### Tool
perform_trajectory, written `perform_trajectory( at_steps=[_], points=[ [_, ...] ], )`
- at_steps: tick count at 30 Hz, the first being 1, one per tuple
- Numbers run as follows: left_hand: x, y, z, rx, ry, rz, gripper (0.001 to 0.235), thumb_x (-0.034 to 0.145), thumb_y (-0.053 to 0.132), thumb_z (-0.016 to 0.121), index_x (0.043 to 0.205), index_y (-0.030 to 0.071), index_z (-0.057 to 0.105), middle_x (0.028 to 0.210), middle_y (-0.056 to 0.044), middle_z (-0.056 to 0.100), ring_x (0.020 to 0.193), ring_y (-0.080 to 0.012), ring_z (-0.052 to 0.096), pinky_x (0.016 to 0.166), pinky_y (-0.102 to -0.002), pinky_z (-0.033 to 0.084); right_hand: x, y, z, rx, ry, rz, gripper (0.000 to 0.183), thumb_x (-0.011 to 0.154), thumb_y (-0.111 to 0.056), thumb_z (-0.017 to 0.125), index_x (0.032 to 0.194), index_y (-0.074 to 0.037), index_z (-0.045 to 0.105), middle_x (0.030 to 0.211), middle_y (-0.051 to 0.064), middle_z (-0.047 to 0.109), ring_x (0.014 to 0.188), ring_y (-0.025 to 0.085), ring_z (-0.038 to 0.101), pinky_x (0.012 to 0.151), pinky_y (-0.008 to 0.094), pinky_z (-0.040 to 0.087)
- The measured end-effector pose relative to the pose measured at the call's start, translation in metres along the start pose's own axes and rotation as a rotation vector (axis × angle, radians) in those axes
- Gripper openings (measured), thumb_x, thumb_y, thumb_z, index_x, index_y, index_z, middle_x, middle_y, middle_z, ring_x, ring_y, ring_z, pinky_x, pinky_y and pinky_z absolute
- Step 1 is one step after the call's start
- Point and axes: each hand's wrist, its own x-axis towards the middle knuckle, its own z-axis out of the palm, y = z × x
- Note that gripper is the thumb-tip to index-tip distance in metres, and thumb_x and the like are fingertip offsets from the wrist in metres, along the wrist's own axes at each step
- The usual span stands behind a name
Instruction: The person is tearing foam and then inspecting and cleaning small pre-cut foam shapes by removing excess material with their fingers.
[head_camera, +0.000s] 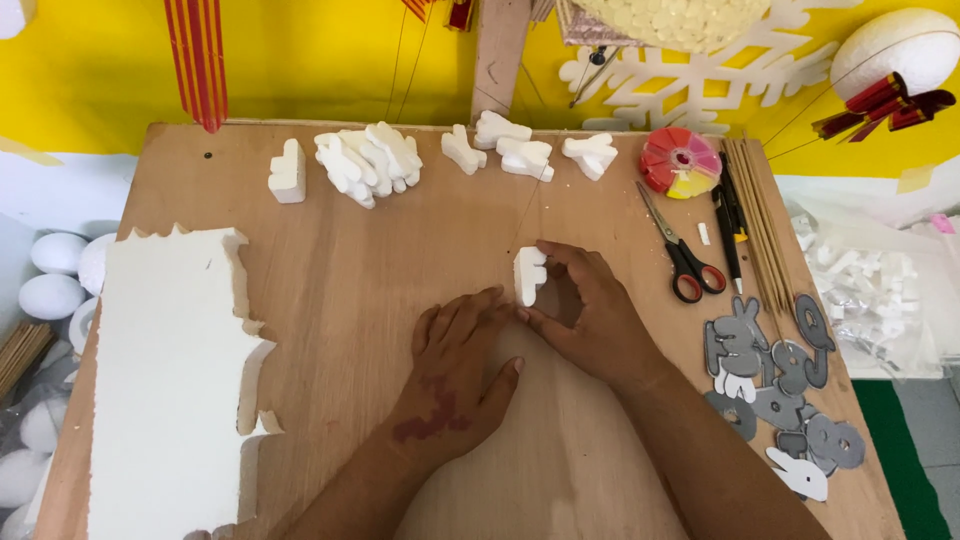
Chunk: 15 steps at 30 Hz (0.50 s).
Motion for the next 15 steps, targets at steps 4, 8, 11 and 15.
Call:
perform_trajectory(
  at_steps=[4, 8, 11, 15],
  points=[
    [-0.004, -0.007, 0.008, 0.084, 0.023, 0.051, 0.052, 0.094, 0.024, 0.055, 0.143, 0.006, 0.052, 0.157, -0.016, 0.041, 0.149, -0.0348, 0.033, 0.120, -0.057, 0.018, 0.001, 0.003, 0.001, 0.010, -0.010, 0.041, 0.074, 0.079, -0.031, 0.083, 0.146, -0.022, 0.052, 0.127, 0.005, 0.061, 0.119, 0.016, 0.061, 0.106, 0.032, 0.045],
    [-0.007, -0.007, 0.009, 0.124, 0.026, 0.060, 0.055, 0.093, 0.027, 0.057, 0.144, 0.005, 0.051, 0.157, -0.018, 0.041, 0.150, -0.0356, 0.033, 0.120, -0.058, 0.018, 0.002, 0.005, 0.002, -0.004, 0.009, -0.023, 0.078, 0.079, -0.031, 0.084, 0.149, -0.021, 0.050, 0.129, 0.005, 0.060, 0.120, 0.016, 0.061, 0.105, 0.032, 0.045],
    [-0.007, -0.007, 0.009, 0.142, 0.037, 0.071, 0.055, 0.094, 0.028, 0.057, 0.144, 0.006, 0.050, 0.157, -0.019, 0.041, 0.149, -0.0362, 0.033, 0.120, -0.060, 0.019, 0.003, 0.003, 0.002, 0.000, -0.005, -0.003, 0.077, 0.080, -0.032, 0.083, 0.148, -0.021, 0.051, 0.129, 0.006, 0.059, 0.120, 0.016, 0.060, 0.107, 0.032, 0.044],
    [-0.007, -0.006, 0.008, 0.163, 0.024, 0.074, 0.056, 0.094, 0.029, 0.057, 0.145, 0.006, 0.048, 0.158, -0.019, 0.040, 0.150, -0.0365, 0.032, 0.119, -0.060, 0.021, 0.004, 0.005, 0.003, -0.013, -0.002, -0.024, 0.077, 0.080, -0.030, 0.083, 0.148, -0.019, 0.051, 0.127, 0.006, 0.061, 0.120, 0.017, 0.059, 0.107, 0.033, 0.044]
  ],
)
